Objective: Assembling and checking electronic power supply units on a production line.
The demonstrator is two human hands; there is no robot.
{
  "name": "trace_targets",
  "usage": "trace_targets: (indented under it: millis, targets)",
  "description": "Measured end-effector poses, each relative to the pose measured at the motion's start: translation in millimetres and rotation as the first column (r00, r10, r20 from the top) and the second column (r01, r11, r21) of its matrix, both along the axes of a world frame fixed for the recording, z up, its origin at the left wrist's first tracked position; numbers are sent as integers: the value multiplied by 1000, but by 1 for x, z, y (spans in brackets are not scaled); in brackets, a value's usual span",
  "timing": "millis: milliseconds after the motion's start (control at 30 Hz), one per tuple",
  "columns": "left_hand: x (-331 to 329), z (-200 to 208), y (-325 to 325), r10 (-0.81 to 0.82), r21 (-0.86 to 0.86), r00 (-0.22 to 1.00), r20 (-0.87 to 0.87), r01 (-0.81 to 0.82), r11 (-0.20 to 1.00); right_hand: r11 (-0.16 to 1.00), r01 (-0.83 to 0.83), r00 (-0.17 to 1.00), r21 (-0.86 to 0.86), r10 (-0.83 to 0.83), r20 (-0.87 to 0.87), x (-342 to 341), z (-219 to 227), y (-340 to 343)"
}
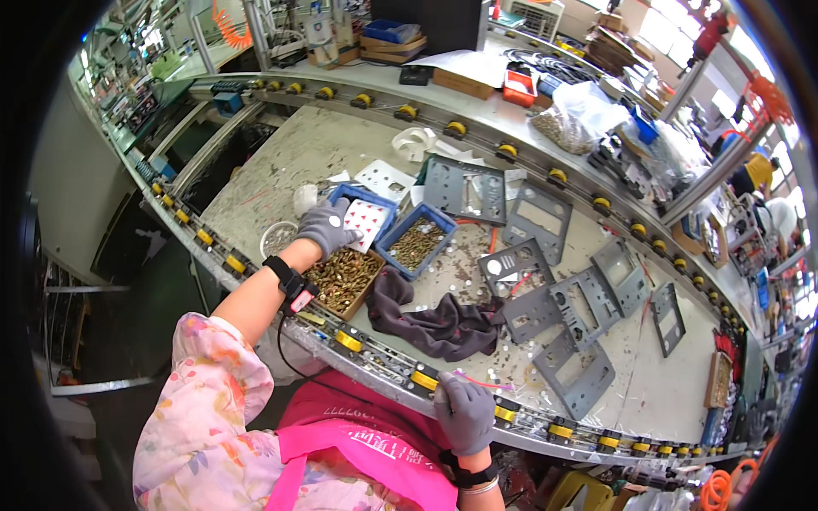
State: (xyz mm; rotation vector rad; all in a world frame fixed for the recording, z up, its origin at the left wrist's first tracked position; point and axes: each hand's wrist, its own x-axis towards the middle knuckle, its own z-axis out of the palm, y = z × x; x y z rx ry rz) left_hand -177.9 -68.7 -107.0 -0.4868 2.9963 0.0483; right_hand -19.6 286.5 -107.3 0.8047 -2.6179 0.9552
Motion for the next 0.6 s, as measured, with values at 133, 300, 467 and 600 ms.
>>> trace_targets:
  millis: [133, 300, 467, 600]
  targets:
    - [-10, -5, 2, 5, 38, 999, -33, -4, 999, 998, 32, 998, -50, -29, 48, -1, -1, 4]
    - [-8, -14, -1, 65, 220, 995, -70, -48, 974, 993, -8, 999, -117, 13, 49, -4, -4, 5]
    - [-5, -12, -11, 118, 282, 992, -37, -103, 954, 998, 20, 998, -66, -16, 61, -1, -2, 3]
    - [0, -56, -51, 159, 494, 938, -308, 15, 869, 998, 4, 997, -68, 1, 74, 0, 2, -1]
